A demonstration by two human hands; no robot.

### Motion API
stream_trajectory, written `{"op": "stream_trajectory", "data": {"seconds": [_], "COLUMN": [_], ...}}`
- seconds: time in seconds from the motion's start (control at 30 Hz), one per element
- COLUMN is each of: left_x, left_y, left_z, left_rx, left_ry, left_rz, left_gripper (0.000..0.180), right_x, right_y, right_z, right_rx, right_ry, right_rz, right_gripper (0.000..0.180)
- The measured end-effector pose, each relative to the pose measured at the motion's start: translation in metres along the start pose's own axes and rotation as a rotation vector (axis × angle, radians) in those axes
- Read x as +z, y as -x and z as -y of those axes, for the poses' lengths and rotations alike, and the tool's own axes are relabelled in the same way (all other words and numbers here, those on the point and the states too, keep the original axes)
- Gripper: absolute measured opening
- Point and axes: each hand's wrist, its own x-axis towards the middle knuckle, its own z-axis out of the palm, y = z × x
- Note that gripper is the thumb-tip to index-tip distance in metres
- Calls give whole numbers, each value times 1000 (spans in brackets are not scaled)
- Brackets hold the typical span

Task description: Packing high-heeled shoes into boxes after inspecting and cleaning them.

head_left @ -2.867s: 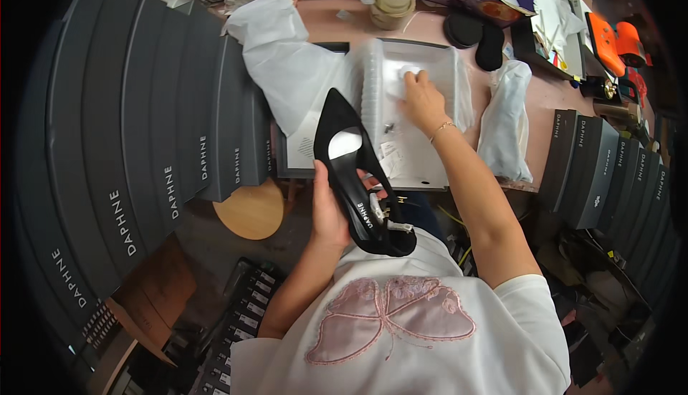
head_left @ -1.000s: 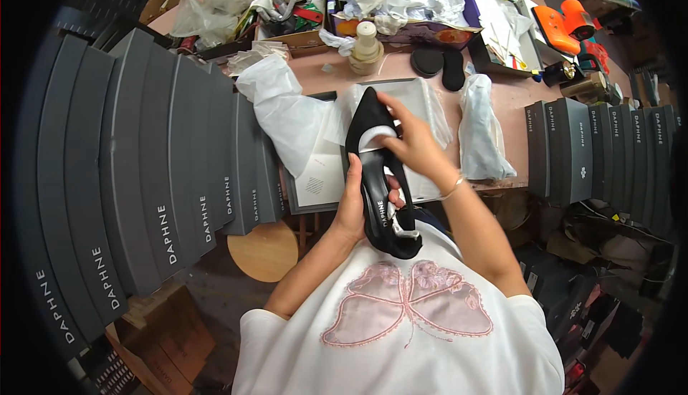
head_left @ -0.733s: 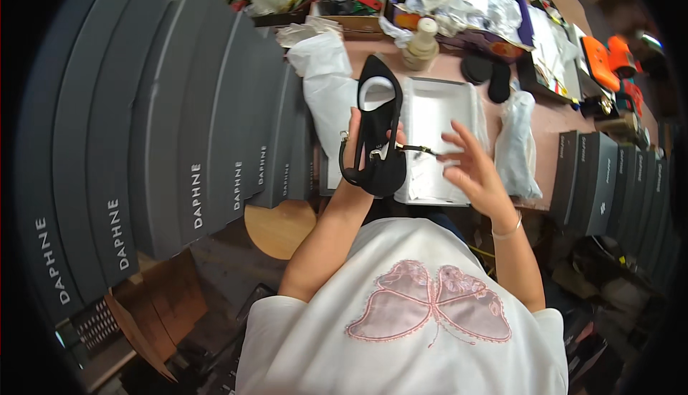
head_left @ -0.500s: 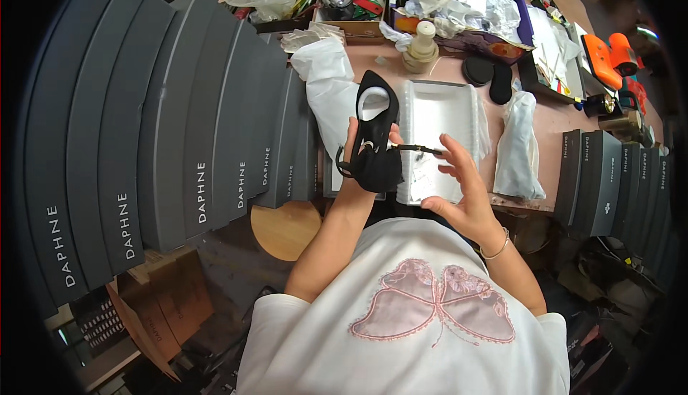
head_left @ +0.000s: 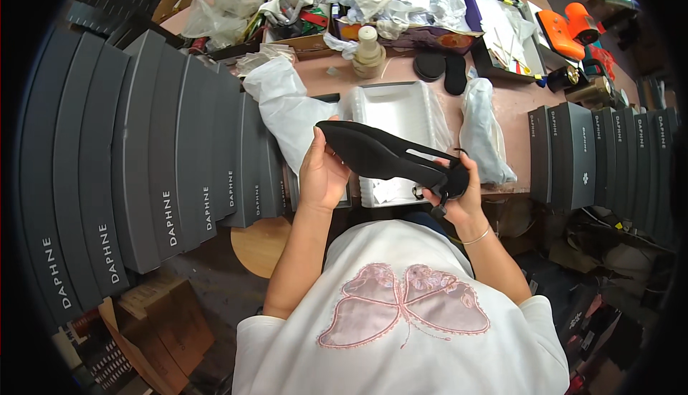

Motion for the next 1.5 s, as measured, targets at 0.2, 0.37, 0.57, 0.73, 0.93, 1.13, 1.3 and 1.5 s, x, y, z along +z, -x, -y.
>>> {"op": "stream_trajectory", "data": {"seconds": [0.2, 0.37, 0.57, 0.73, 0.93, 1.13, 1.3, 1.5], "left_x": [-1, -8, -6, 4, 44, 58, 57, 52], "left_y": [-5, -18, -35, -35, 17, 34, 34, 33], "left_z": [3, 12, 27, 34, 55, 48, 48, 51], "left_rx": [-31, -97, -144, -110, 200, 43, 105, 124], "left_ry": [-202, -178, -96, -144, -441, -300, -204, -176], "left_rz": [-87, -88, 0, 57, 183, 127, 115, 180], "left_gripper": [39, 39, 40, 42, 85, 82, 80, 85], "right_x": [-13, -13, -13, -7, 6, 13, 17, 11], "right_y": [-4, 4, 19, 26, 27, 34, 35, 35], "right_z": [-10, -12, -8, -9, -16, -29, -38, -43], "right_rx": [125, 39, -140, -279, -401, -442, -441, -424], "right_ry": [-200, -191, -74, 64, 181, 198, 219, 262], "right_rz": [-63, -101, -94, -23, 16, 42, 66, 95], "right_gripper": [49, 50, 47, 60, 54, 40, 35, 34]}}
